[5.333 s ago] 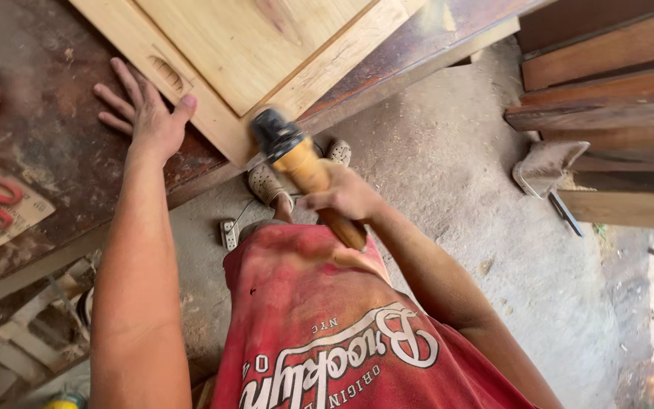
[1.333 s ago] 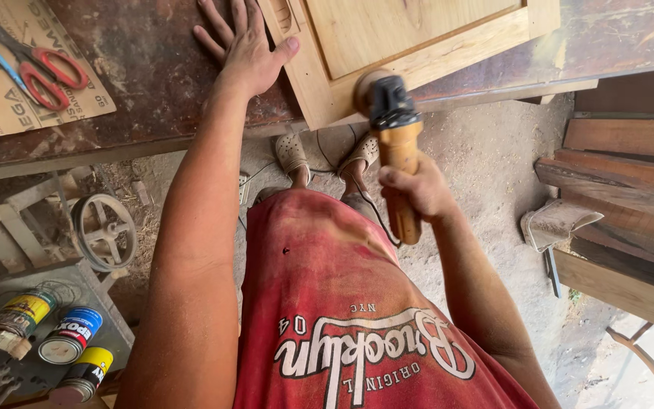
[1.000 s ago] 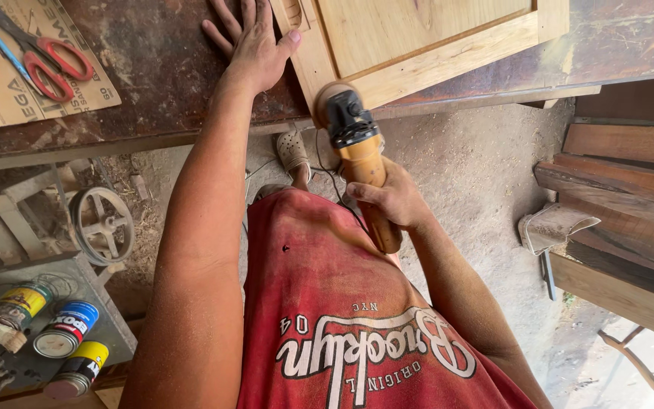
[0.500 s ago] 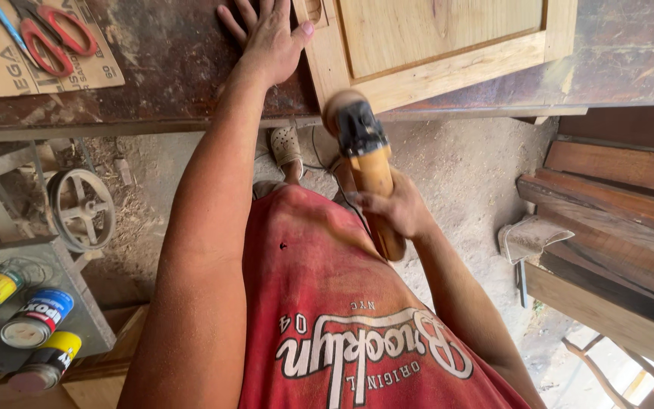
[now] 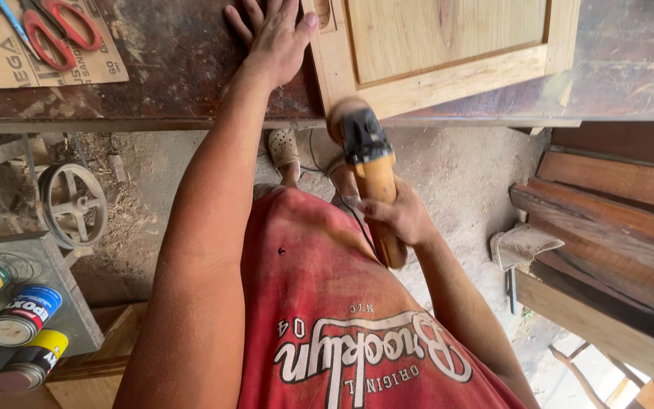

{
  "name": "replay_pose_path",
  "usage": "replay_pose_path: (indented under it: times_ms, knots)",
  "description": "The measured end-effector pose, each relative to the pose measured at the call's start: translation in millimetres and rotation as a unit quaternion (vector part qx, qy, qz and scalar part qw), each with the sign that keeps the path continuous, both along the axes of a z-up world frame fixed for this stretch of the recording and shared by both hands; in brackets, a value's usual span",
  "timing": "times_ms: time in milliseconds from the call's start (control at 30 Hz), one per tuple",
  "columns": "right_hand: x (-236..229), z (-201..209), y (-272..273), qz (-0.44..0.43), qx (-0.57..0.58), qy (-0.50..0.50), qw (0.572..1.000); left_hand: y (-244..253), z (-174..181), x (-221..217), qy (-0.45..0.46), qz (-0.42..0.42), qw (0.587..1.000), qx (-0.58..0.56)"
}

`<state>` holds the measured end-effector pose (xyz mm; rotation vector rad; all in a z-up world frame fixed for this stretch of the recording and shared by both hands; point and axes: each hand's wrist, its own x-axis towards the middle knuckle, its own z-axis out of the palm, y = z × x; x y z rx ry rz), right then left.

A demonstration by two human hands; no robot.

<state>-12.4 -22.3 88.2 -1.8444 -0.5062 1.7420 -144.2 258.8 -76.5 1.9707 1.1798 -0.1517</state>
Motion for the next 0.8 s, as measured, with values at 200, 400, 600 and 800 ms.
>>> replay_pose_path:
  times_ms: [200,400,600,800]
  knots:
    - [-0.2,-1.5,-2.5,0.037,0.047,0.036,0.998,-2.1,19.0,2.1,0.013,-0.001,1.000,-0.008]
    - [29.1,-15.7,-5.9,-0.042,0.039,0.043,0.997,-2.3,49.9,6.8,0.040,-0.011,0.999,0.020]
    - [75.9,-22.6,-22.0,-0.232,0.014,0.058,0.971,-3.1,59.0,15.6,0.103,-0.033,0.994,0.015]
    - [54.4,-23.5,-10.1,-0.121,0.020,0.021,0.992,-2.2,61.3,20.5,0.102,-0.022,0.994,0.007]
